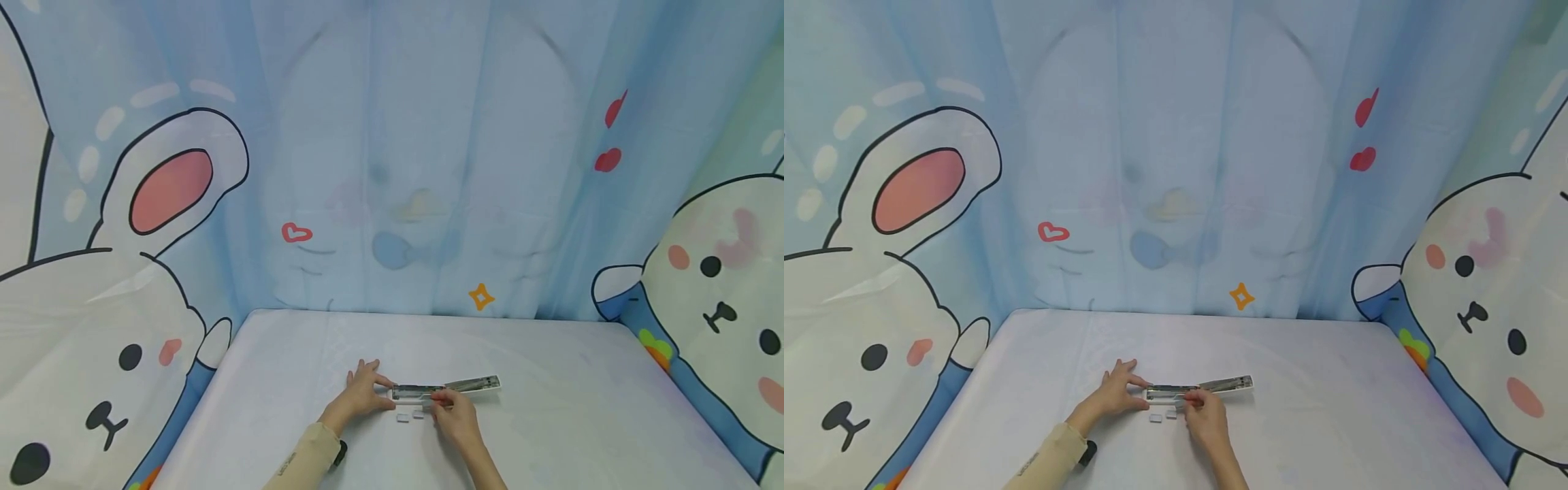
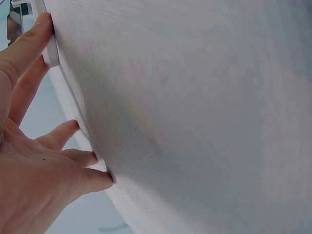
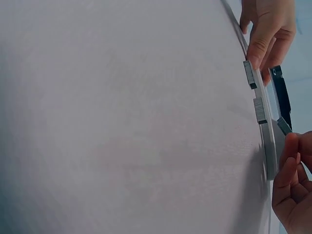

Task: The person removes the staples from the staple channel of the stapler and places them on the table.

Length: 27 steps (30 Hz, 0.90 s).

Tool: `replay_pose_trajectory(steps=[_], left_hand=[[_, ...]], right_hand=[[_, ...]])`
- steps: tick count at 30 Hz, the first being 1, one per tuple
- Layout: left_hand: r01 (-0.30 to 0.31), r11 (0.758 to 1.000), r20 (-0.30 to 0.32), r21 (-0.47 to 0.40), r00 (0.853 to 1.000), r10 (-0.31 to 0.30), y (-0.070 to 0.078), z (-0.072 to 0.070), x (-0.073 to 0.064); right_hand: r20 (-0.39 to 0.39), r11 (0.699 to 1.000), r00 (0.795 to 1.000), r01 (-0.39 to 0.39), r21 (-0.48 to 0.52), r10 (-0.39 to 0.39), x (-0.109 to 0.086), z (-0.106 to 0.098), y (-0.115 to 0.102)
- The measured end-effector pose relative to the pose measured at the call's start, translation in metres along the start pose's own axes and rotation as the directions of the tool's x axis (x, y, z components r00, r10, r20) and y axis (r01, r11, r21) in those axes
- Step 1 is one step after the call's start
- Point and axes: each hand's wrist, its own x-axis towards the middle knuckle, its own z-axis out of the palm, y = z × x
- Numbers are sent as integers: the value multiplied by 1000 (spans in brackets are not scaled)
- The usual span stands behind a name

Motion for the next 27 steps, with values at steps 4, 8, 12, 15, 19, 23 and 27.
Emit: replay_pose_trajectory(steps=[4,8,12,15,19,23,27], left_hand=[[-2,1000,2,-3,1000,2,0,0,0],[3,1000,3,-3,1000,-3,-1,0,0],[5,1000,2,-4,1000,-5,-1,0,2],[7,1000,2,-6,1000,-7,-1,-1,3],[11,1000,3,-2,1000,-11,0,-1,5],[3,1000,0,8,1000,-3,-1,0,4],[2,1000,-1,15,1000,-2,-3,1,4]], right_hand=[[0,999,1000,-30,-18,30,-1,0,2],[4,997,998,-61,-38,61,-2,0,5],[7,996,997,-77,-41,78,-2,0,6],[2,996,996,-86,-38,87,-1,0,6],[3,994,994,-105,-42,105,0,1,7],[18,991,991,-128,-46,129,0,1,8],[18,991,992,-124,-47,125,-1,2,9]])
